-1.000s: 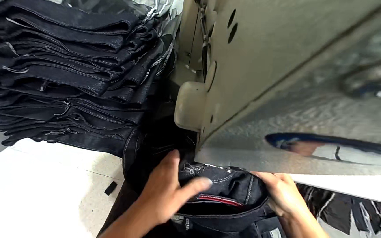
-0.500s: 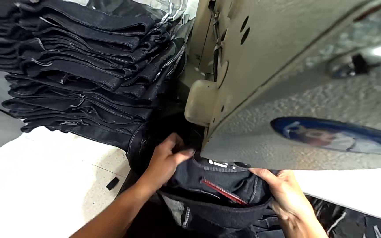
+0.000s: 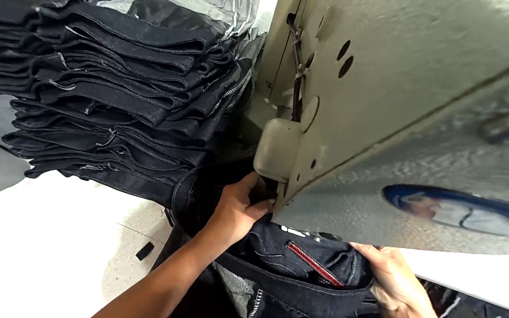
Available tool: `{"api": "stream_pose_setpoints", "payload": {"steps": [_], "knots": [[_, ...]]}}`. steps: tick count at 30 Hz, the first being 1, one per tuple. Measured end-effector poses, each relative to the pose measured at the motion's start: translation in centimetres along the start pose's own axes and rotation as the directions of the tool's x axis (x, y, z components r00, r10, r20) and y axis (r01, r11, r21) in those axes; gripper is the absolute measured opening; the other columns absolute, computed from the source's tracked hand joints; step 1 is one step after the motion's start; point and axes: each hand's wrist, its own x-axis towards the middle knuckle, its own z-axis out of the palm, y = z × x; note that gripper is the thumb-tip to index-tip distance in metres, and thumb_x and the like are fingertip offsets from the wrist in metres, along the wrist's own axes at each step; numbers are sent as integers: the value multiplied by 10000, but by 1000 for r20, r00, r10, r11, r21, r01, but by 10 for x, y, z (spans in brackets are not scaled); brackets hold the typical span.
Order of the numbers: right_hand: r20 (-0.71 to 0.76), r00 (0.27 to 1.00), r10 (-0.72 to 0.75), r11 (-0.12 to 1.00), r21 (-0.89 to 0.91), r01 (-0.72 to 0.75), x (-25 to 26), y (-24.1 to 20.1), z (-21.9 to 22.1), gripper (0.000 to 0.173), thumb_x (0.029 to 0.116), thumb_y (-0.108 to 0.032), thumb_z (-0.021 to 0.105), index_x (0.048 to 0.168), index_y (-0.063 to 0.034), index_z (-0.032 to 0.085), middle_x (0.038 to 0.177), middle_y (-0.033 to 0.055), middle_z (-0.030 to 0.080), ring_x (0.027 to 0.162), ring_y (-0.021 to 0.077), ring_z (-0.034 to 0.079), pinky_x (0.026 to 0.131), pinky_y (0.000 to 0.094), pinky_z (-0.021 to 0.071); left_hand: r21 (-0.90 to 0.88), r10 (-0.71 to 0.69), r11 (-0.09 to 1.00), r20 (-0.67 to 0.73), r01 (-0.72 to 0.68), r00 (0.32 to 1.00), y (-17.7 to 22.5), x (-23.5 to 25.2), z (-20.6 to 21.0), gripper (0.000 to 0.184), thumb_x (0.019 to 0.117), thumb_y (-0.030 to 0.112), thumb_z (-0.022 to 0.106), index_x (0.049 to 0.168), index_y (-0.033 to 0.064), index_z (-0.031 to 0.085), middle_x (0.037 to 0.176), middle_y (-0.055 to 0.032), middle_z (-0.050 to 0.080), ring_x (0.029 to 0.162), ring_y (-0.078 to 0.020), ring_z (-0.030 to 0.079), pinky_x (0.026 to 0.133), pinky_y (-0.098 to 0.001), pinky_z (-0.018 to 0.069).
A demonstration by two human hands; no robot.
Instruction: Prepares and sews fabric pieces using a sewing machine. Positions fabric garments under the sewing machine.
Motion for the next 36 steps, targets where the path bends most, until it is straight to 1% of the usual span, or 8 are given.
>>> {"api": "stream_pose_setpoints", "payload": {"steps": [8,11,16,18,20,24,28,36], "knots": [[69,994,-83,993,-74,88,5,-6,-4,318,737,0,824,963,-181,693,865,-69,774,779,17,729,731,216,624,-106,4,994,10,-3,1000,-11,2,2,161,858,104,755,987,83,660,758,52,640,680,20,602,628,-164,513],[73,993,-88,993,-75,93,6,-7,-6,335,710,-6,845,956,-178,695,858,-70,773,780,18,729,733,220,625,-84,-287,951,113,297,951,23,4,-8,135,909,54,731,1021,61,657,830,-10,643,764,-63,599,750,-249,518],[79,989,-124,983,-123,133,1,-9,-7,382,738,42,802,1001,-201,669,899,-110,775,833,-13,722,789,203,611,-151,25,988,86,-12,996,-21,6,-2,199,861,145,772,1022,88,670,818,43,681,750,6,646,684,-187,547],[102,986,-129,982,-127,142,2,-10,-11,361,745,46,814,1031,-124,673,934,-31,772,861,60,733,814,279,621,-131,38,991,107,-24,993,-23,7,-4,182,875,200,775,957,101,646,757,53,639,694,16,604,642,-168,509],[112,985,-128,973,-179,147,-6,-18,-6,380,771,100,747,990,-210,712,916,-118,779,849,-21,720,811,201,605,-126,54,991,129,-38,990,-21,7,-8,176,899,200,752,932,70,637,724,32,614,667,7,581,616,-169,480],[143,979,-148,958,-224,178,-9,-25,-3,457,784,166,646,1016,-227,676,913,-171,772,860,-60,711,827,166,592,45,-289,957,283,288,915,49,1,-34,155,1009,90,618,1068,-49,654,958,-129,674,900,-123,611,862,-282,491],[174,971,-165,954,-224,202,-6,-22,-3,436,796,138,678,1079,-189,624,944,-158,770,896,-38,715,857,191,595,-64,-34,997,238,51,971,-10,4,-19,187,1002,219,647,1031,36,671,883,-57,679,846,-92,650,790,-298,534],[126,980,-152,963,-206,175,-2,-17,-2,458,776,187,646,1074,-154,576,911,-148,765,856,-35,717,821,185,603,-56,-18,998,289,36,957,-11,6,-19,183,1011,220,635,1049,48,682,944,-61,692,923,-110,661,848,-330,539]]}}
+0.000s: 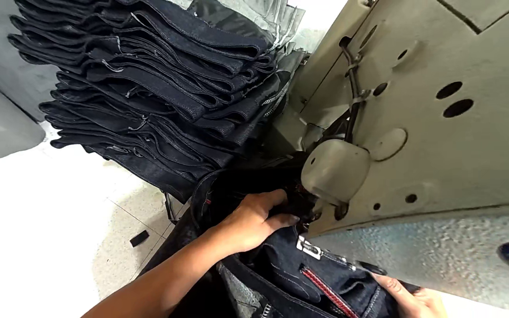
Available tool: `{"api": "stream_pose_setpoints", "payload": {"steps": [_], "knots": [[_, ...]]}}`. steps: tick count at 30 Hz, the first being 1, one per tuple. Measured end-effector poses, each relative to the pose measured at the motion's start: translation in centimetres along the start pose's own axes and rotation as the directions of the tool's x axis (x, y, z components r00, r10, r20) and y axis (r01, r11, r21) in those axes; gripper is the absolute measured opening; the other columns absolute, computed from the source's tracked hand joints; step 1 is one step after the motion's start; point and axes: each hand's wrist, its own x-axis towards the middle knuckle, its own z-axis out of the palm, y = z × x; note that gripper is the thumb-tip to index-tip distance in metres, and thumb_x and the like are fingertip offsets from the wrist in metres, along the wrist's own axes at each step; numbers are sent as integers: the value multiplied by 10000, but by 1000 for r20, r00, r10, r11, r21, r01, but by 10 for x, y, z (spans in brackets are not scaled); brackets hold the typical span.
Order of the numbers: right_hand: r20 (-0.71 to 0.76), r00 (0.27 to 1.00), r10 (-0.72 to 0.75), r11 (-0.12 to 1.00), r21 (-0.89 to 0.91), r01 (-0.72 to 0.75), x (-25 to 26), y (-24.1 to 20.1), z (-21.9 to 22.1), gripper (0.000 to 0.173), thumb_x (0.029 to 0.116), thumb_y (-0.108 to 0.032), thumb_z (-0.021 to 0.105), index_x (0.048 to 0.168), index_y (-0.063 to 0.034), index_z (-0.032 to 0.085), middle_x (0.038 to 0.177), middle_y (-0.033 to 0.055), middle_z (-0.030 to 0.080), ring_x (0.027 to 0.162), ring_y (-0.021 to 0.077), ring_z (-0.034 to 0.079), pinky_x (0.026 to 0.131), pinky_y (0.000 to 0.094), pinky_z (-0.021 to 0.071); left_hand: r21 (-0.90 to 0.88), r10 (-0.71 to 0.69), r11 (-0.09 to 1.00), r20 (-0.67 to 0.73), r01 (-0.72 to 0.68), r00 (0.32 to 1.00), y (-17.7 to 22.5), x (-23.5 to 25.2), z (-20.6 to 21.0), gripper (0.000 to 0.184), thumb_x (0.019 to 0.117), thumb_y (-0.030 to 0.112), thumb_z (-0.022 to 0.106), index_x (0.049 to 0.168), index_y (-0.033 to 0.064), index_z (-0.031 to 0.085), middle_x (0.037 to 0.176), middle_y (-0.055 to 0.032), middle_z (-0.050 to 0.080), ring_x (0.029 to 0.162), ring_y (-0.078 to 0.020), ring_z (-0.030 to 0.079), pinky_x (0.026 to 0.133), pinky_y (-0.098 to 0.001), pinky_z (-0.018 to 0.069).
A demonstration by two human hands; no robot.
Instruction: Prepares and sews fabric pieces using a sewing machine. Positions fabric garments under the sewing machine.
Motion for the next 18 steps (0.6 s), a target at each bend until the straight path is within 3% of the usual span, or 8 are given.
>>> {"api": "stream_pose_setpoints", "payload": {"steps": [5,7,10,13,16,18], "knots": [[-114,993,37,999,-4,-37,-1,6,1,397,820,194,551,1000,-156,603,832,-156,754,780,-65,701,750,150,595,19,7,1000,-1,-7,1000,2,-2,1,175,1008,217,633,1023,50,686,932,-63,682,913,-112,651,840,-326,527],[-164,984,67,997,-27,-72,-1,7,4,306,906,106,506,1089,-138,530,858,-172,720,804,-82,684,760,137,589,41,2,999,1,-2,1000,2,-2,2,177,1012,226,626,1019,58,683,927,-56,681,913,-117,653,838,-333,530],[-208,969,132,991,22,-130,3,7,8,252,1012,-24,428,1247,-94,483,931,-123,698,848,-49,689,775,163,602,60,-15,998,-4,15,1000,3,-3,4,206,1020,243,622,1049,47,677,958,-80,688,938,-152,664,863,-379,540],[-224,951,213,972,145,-184,13,5,13,219,1073,-103,374,1061,-102,592,805,-53,733,730,13,713,663,213,623,93,-25,995,-17,27,1000,2,-3,6,240,1033,282,606,1083,57,674,989,-83,692,976,-169,667,890,-403,536],[-197,951,237,968,127,-215,23,-3,23,226,1057,-105,391,999,-113,609,745,-36,709,668,27,694,598,224,609,186,-3,982,-72,16,997,0,-12,12,321,1071,323,524,1129,47,677,1034,-106,699,1024,-203,674,929,-438,537],[-156,965,211,978,40,-207,22,-10,32,168,1030,-82,433,1003,-129,592,724,-56,692,637,20,679,570,218,596,327,67,945,-139,-19,988,-13,-49,30,413,1085,326,458,1109,-13,692,1014,-159,706,1011,-271,691,914,-468,553]]}}
